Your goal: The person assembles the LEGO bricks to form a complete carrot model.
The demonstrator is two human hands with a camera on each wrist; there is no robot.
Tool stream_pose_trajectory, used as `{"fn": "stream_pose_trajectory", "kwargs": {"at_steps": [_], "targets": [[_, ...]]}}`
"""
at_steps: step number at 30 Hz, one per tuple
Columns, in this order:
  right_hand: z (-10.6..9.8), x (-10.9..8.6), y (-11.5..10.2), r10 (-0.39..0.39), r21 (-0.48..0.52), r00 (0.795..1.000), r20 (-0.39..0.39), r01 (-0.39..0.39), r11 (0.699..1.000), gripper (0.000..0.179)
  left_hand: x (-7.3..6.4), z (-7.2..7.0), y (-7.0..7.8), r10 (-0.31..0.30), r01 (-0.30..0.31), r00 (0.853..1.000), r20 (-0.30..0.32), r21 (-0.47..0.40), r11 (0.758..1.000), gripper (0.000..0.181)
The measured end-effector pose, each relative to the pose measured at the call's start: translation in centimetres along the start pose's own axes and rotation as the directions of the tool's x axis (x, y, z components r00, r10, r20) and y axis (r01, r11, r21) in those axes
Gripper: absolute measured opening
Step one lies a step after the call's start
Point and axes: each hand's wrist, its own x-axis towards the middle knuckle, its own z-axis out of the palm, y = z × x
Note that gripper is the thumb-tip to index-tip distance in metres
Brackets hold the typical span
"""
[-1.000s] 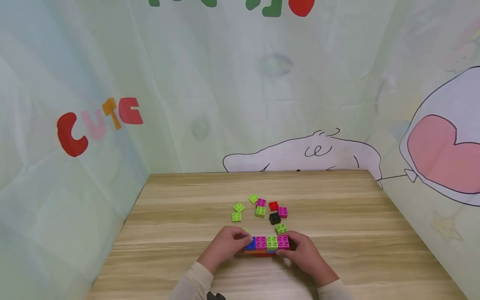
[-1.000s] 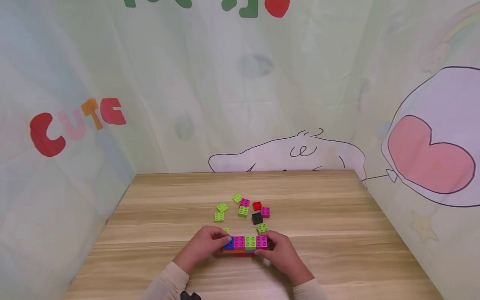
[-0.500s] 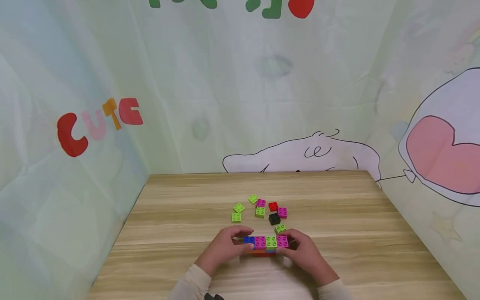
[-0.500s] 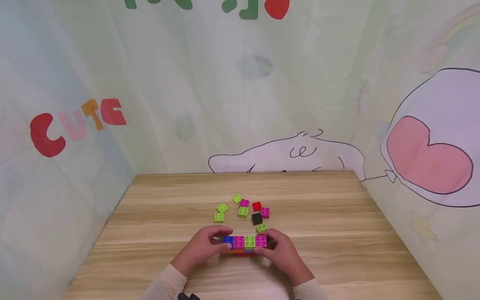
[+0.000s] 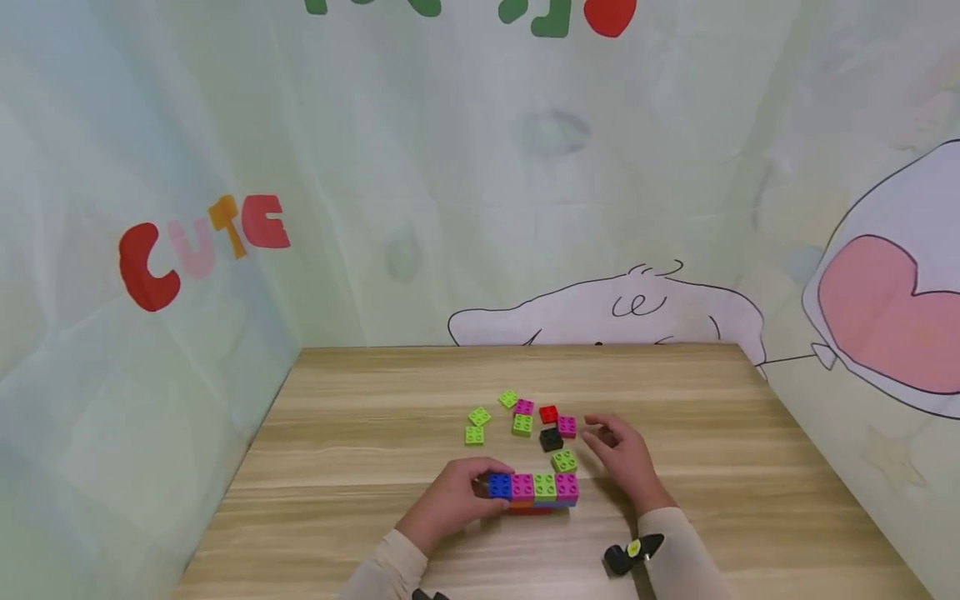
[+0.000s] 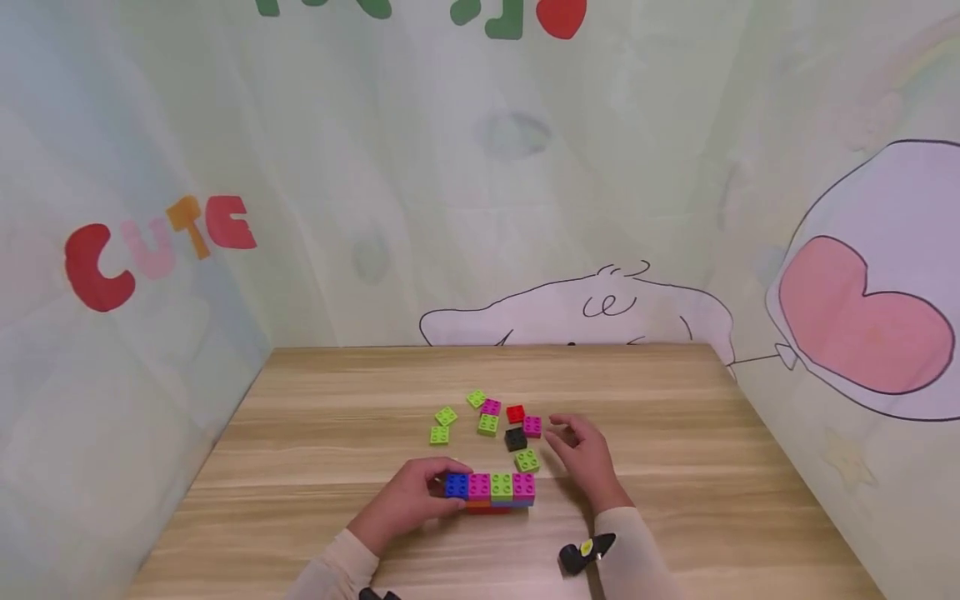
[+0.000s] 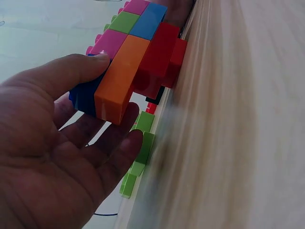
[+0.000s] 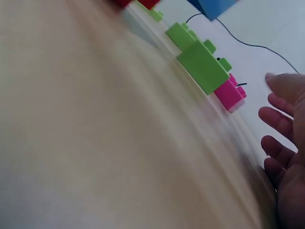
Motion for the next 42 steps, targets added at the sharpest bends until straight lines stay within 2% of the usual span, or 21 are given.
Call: {"fn": "stream_pose_trajectory", "kwargs": {"at_steps": [4,7,10,12,15,18,20,23,24,26,29,31,36,42], "targets": [[0.5,1.4,0.4,-0.115,-0.111,0.988,0.102,0.127,0.986,0.040,0.0,0.3,0.0,0.003,-0.003,1.000,0.003,-0.007,1.000,0.035],[0.7,1.8,0.3,-0.154,-0.189,0.975,0.159,0.183,0.965,0.041,0.0,0.5,-0.1,0.007,-0.007,1.000,0.005,-0.007,1.000,0.035],[0.8,1.7,0.2,-0.124,-0.233,0.980,0.157,0.159,0.959,0.039,0.0,0.6,-0.3,0.008,-0.008,1.000,0.005,-0.004,1.000,0.034],[0.8,1.6,0.0,-0.069,-0.218,0.989,0.132,0.097,0.971,0.037,0.1,0.6,-0.4,0.012,-0.012,1.000,0.002,-0.002,1.000,0.033],[0.6,1.1,-0.4,0.019,-0.144,0.997,0.077,-0.008,0.990,0.038,0.1,0.6,-0.4,0.021,-0.021,1.000,-0.004,0.005,1.000,0.033],[-0.1,-0.1,-1.4,0.049,-0.051,0.999,0.013,-0.048,0.998,0.039,0.1,0.6,-0.5,0.024,-0.024,1.000,-0.006,0.011,1.000,0.034],[-0.5,-1.4,-2.2,0.007,-0.020,1.000,-0.011,-0.007,1.000,0.038,0.1,0.5,-0.5,0.030,-0.030,1.000,-0.007,0.017,0.999,0.034],[-0.9,-3.3,-3.6,-0.146,0.009,0.989,-0.014,0.147,0.989,0.034,0.0,0.5,-0.5,0.022,-0.022,1.000,-0.011,0.024,0.999,0.034],[-1.0,-3.8,-4.0,-0.209,0.015,0.978,-0.008,0.209,0.978,0.033,-0.1,0.4,-0.5,0.023,-0.023,1.000,-0.013,0.025,0.999,0.034],[-1.1,-4.8,-4.8,-0.332,0.037,0.943,0.010,0.332,0.943,0.033,-0.1,0.3,-0.4,0.028,-0.028,0.999,-0.017,0.029,0.999,0.034],[-0.9,-5.6,-5.4,-0.453,0.039,0.890,0.043,0.452,0.891,0.035,-0.1,0.2,-0.3,0.032,-0.032,0.999,-0.022,0.025,0.999,0.034],[-0.7,-5.8,-5.6,-0.484,0.024,0.872,0.077,0.483,0.875,0.037,-0.1,0.1,-0.3,0.036,-0.036,0.999,-0.024,0.021,0.999,0.034],[-0.4,-5.9,-5.7,-0.450,-0.019,0.879,0.156,0.458,0.889,0.037,-0.2,0.1,-0.3,0.039,-0.038,0.999,-0.023,0.019,0.999,0.034],[-0.3,-5.9,-5.8,-0.434,-0.007,0.884,0.171,0.442,0.897,0.036,-0.2,0.0,-0.4,0.043,-0.042,0.999,-0.025,0.027,0.999,0.034]]}}
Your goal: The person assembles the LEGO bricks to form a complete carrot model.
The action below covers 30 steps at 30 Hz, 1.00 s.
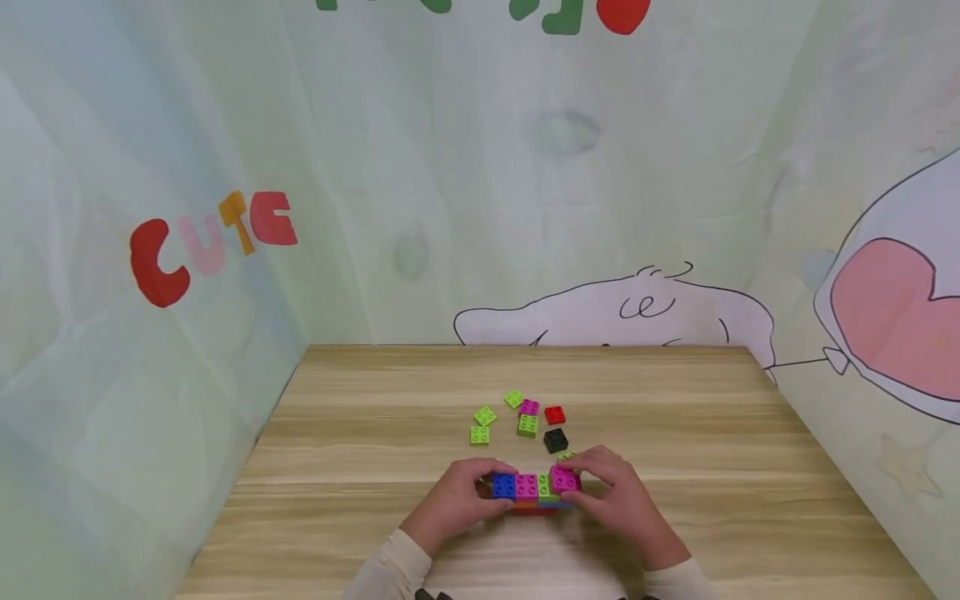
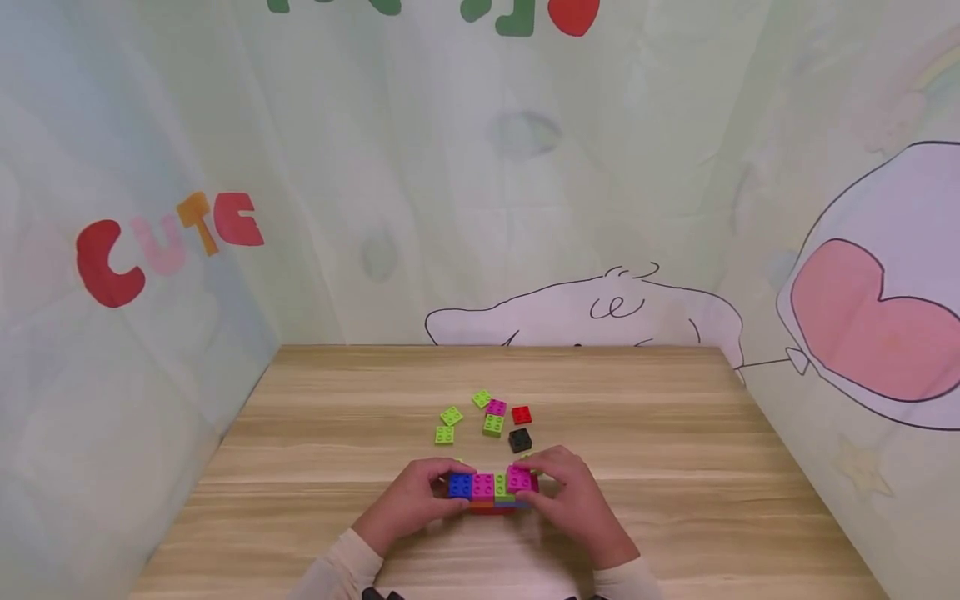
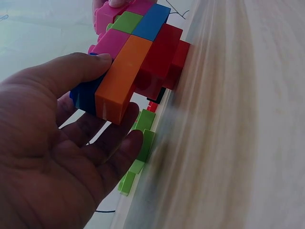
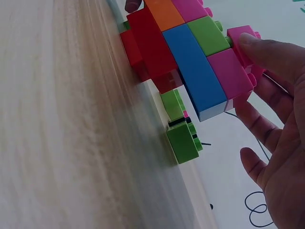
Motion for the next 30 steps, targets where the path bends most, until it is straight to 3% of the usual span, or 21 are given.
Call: {"fn": "stream_pose_trajectory", "kwargs": {"at_steps": [13,22,30], "targets": [[-0.09,0.02,-0.42,0.036,-0.016,0.999,0.011,-0.036,0.999,0.036,0.02,0.01,-0.04,-0.004,0.004,1.000,0.011,-0.019,1.000,0.034],[-0.10,0.23,-0.31,-0.068,-0.072,0.998,0.006,0.069,0.995,0.036,0.02,-0.03,0.09,-0.006,0.006,1.000,0.008,-0.031,1.000,0.033],[0.20,0.50,-0.30,-0.182,-0.134,0.983,-0.013,0.179,0.975,0.036,0.06,-0.02,-0.15,-0.030,0.030,1.000,0.006,-0.010,1.000,0.034]]}}
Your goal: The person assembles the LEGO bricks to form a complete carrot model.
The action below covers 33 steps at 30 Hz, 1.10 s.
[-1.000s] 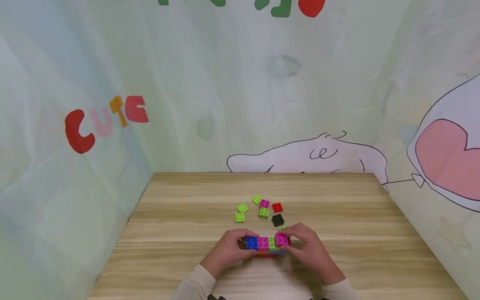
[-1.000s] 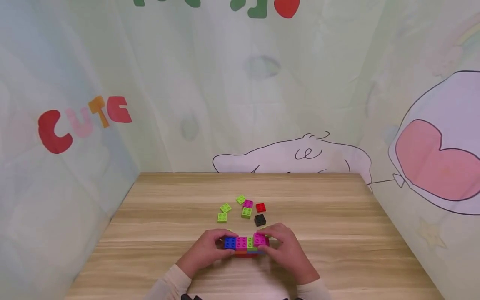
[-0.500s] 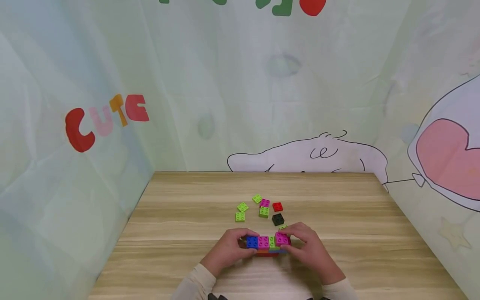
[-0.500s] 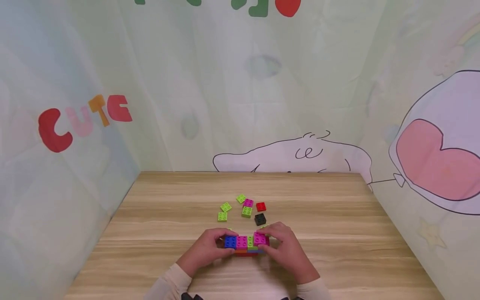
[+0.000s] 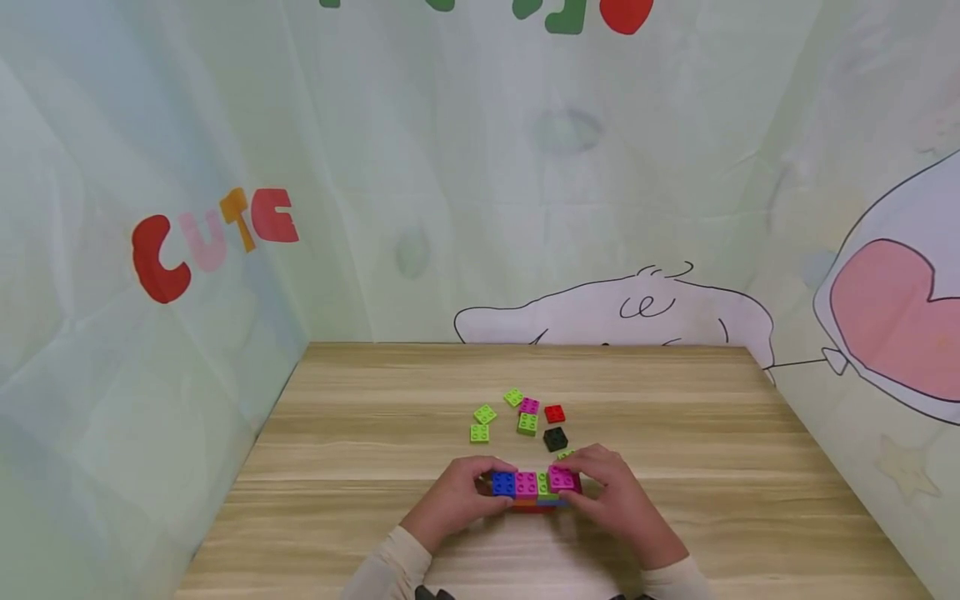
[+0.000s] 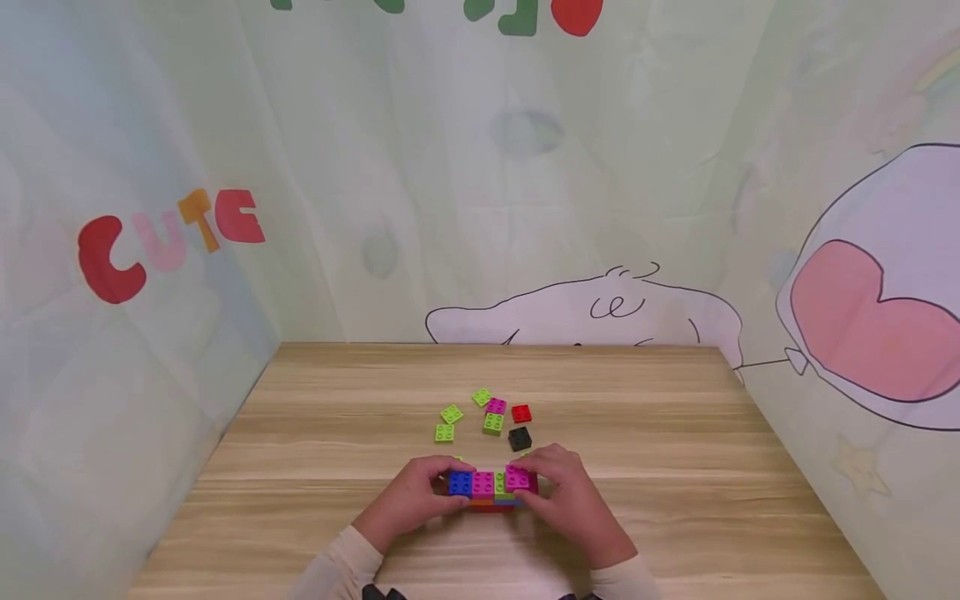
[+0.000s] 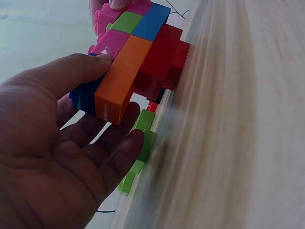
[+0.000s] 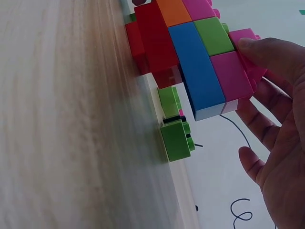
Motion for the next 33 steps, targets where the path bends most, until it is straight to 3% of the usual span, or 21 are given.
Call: {"fn": "stream_pose_trajectory", "kwargs": {"at_steps": [9,22,30,33], "targets": [[0.01,-0.20,-0.15,0.019,-0.007,1.000,-0.004,-0.019,1.000,0.039,-0.01,0.06,-0.01,-0.011,0.011,1.000,0.001,-0.017,1.000,0.034],[0.01,-0.21,-0.96,0.151,-0.013,0.988,0.037,-0.150,0.989,0.037,-0.14,0.05,0.15,-0.024,0.024,1.000,-0.016,-0.005,1.000,0.036],[0.36,-0.77,-0.53,0.186,-0.031,0.982,0.039,-0.185,0.982,0.039,0.06,-0.12,-0.04,0.024,-0.024,1.000,-0.018,-0.003,1.000,0.037],[0.32,-0.88,-0.13,0.175,-0.020,0.984,0.031,-0.175,0.984,0.040,0.39,-0.63,-0.13,0.030,-0.031,0.998,-0.053,-0.021,0.999,0.035]]}}
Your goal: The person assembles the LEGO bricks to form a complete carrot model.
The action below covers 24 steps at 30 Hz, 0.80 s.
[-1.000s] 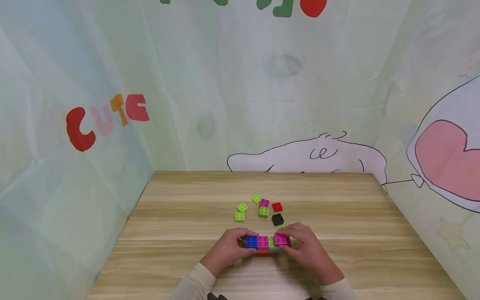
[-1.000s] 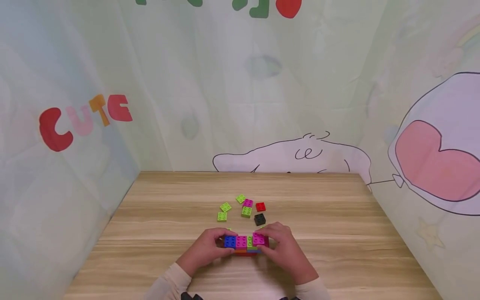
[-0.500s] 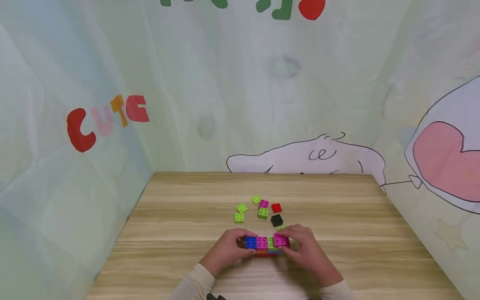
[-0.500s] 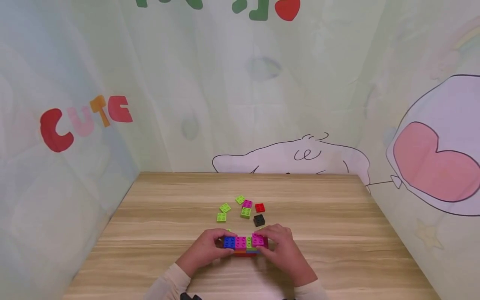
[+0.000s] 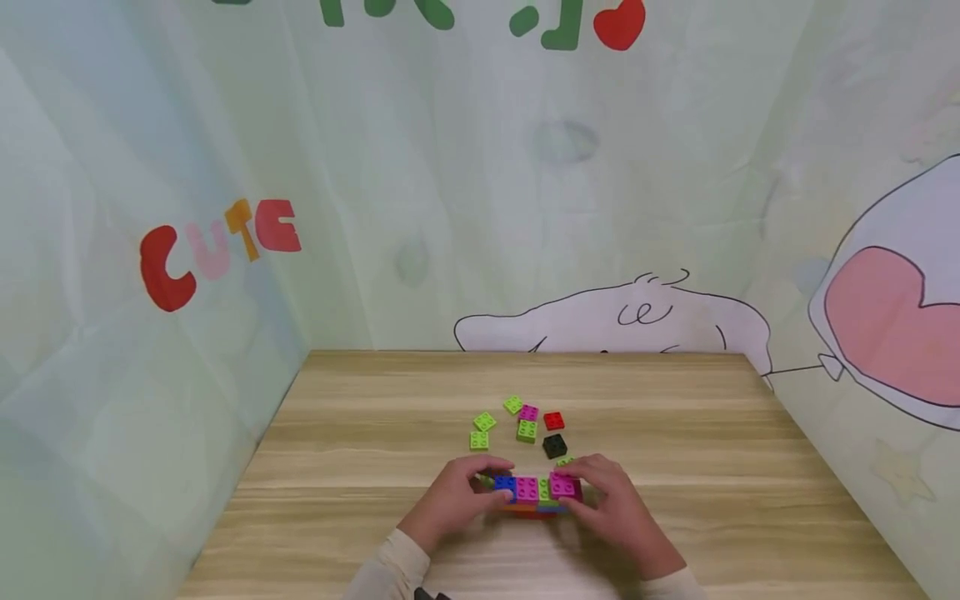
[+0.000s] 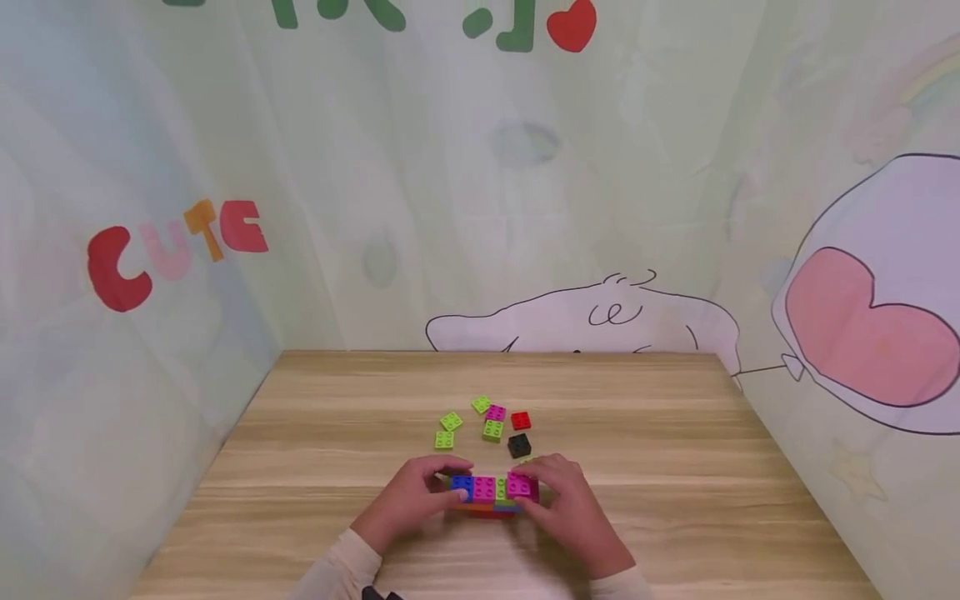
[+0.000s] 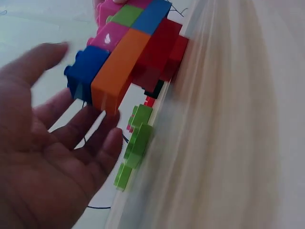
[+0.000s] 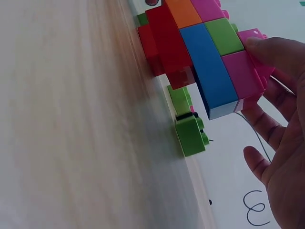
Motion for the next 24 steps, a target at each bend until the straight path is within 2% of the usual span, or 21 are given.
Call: {"fn": "stream_pose_trajectory", "kwargs": {"at_steps": [5,8,10,12,17,20,24], "targets": [[-0.4,-0.3,0.9,-0.039,0.066,0.999,-0.024,0.041,0.997,0.043,1.5,-0.8,-0.2,0.006,-0.002,0.992,-0.128,0.027,1.000,0.029],[-0.6,-0.3,1.2,-0.062,0.093,0.998,-0.027,0.064,0.994,0.042,2.9,-1.1,-0.2,0.016,0.003,0.987,-0.161,0.118,0.993,0.030],[-0.8,-0.3,1.4,-0.074,0.099,0.997,-0.025,0.076,0.992,0.040,4.2,-1.2,0.0,0.031,-0.003,0.989,-0.143,0.196,0.981,0.034],[-0.9,-0.3,1.4,-0.075,0.107,0.997,-0.022,0.077,0.991,0.038,5.5,-1.1,0.3,0.023,0.003,0.995,-0.095,0.265,0.964,0.040],[-0.8,-0.4,1.5,-0.090,0.138,0.996,-0.030,0.093,0.986,0.035,8.4,-0.2,0.7,-0.011,0.002,1.000,0.019,0.426,0.905,0.048],[-0.7,-0.5,1.6,-0.117,0.142,0.992,-0.039,0.122,0.982,0.036,9.5,0.5,1.0,-0.031,0.007,0.999,0.040,0.498,0.867,0.048],[-0.7,-0.4,1.5,-0.130,0.141,0.991,-0.046,0.135,0.981,0.036,10.5,1.1,1.2,-0.048,0.019,0.998,0.039,0.543,0.839,0.048]]}}
